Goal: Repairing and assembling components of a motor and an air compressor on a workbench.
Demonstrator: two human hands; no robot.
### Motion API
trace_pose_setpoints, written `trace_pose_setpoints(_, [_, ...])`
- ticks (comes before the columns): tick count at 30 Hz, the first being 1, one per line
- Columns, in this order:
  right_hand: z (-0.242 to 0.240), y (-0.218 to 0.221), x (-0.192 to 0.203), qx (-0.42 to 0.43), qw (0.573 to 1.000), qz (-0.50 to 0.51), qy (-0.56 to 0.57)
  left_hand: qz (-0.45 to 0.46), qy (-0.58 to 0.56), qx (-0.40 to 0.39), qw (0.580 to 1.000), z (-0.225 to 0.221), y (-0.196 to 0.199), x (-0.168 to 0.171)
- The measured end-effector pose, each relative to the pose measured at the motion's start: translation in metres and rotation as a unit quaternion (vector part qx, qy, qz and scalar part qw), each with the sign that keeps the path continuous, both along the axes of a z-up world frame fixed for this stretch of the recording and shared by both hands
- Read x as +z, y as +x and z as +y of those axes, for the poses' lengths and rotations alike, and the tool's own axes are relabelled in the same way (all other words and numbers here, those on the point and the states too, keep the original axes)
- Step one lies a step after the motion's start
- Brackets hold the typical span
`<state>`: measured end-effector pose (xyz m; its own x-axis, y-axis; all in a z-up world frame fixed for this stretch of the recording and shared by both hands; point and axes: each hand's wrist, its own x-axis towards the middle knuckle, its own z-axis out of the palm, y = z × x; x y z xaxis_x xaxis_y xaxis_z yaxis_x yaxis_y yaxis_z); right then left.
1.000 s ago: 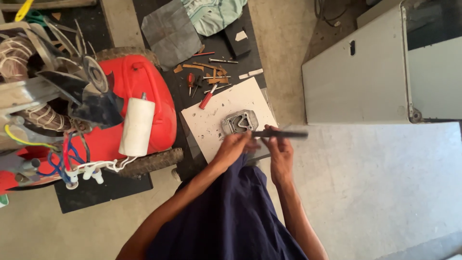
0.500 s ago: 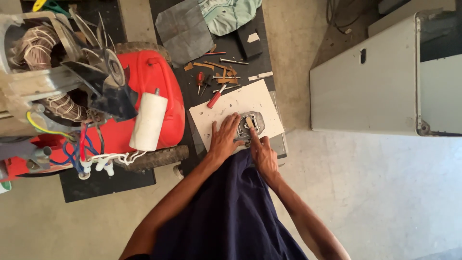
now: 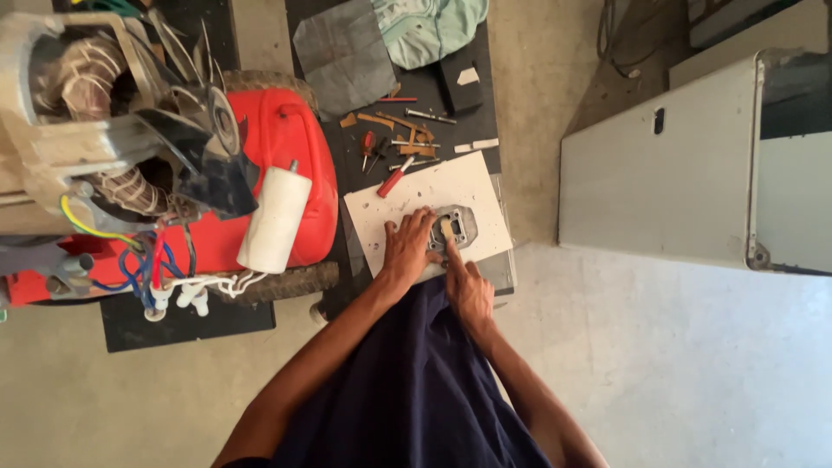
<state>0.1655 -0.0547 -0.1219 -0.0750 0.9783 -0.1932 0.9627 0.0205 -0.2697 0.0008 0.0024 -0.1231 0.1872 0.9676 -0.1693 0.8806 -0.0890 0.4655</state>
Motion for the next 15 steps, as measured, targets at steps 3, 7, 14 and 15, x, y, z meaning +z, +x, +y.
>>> trace_pose_setpoints(3, [0.017,-0.012,0.001,-0.017,0.999,-0.007,-0.03,0.021,0.012,0.014,1.0,0.004,-0.001,0.007])
trace_pose_setpoints(7, [0.001,-0.005,0.012,-0.026,0.996,0.018,-0.083,0.021,0.003,0.017,1.0,0.007,-0.003,0.014])
trace_pose_setpoints(14, [0.02,-0.019,0.033,-0.031,0.989,0.017,-0.145,0.02,-0.021,0.013,0.999,0.004,-0.003,0.02])
trace_pose_setpoints(15, [0.022,-0.02,0.041,-0.031,0.988,0.021,-0.151,0.022,-0.022,0.014,0.999,0.007,-0.003,0.024])
